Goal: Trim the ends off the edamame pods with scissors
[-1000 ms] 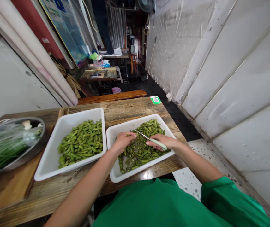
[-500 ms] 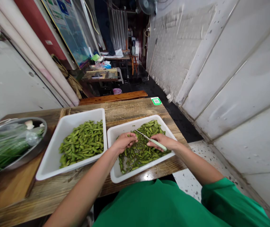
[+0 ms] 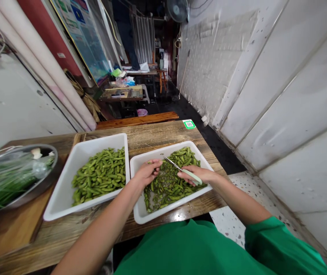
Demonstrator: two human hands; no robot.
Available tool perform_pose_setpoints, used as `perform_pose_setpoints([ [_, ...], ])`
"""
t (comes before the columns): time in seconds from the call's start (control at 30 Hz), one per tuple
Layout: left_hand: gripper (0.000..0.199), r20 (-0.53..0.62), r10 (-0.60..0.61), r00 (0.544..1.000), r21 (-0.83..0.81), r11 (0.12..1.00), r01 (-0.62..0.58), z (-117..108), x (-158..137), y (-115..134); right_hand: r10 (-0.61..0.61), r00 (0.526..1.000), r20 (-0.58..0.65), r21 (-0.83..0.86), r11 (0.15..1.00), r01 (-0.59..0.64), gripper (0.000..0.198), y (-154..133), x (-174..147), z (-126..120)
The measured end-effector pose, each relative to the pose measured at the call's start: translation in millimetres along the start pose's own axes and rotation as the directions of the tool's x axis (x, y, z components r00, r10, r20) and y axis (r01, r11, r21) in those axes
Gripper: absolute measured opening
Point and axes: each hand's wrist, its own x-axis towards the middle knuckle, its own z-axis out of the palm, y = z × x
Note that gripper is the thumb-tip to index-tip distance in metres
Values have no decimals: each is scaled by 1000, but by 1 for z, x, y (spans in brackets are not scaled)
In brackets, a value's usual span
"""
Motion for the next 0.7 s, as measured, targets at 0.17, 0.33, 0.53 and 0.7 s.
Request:
perform_pose_setpoints([
  [0.17, 14, 54, -18, 998, -27, 999, 19, 6, -4, 3, 2, 1000, 4, 12, 1000, -2, 42, 1, 1, 1],
  [0.33, 18, 128, -12, 992, 50, 999, 6, 10, -6, 1, -4, 1000, 3, 31, 1000, 4, 42, 0, 1, 1],
  [0.53, 24, 129, -19, 991, 123, 992, 3, 10, -8, -2, 16, 1000, -24, 20, 1000, -16, 42, 0, 0, 1],
  [0.7, 23, 100, 21, 995, 109, 994, -32, 11, -13, 6, 31, 998, -55, -9, 999, -32, 41, 4, 2, 0],
])
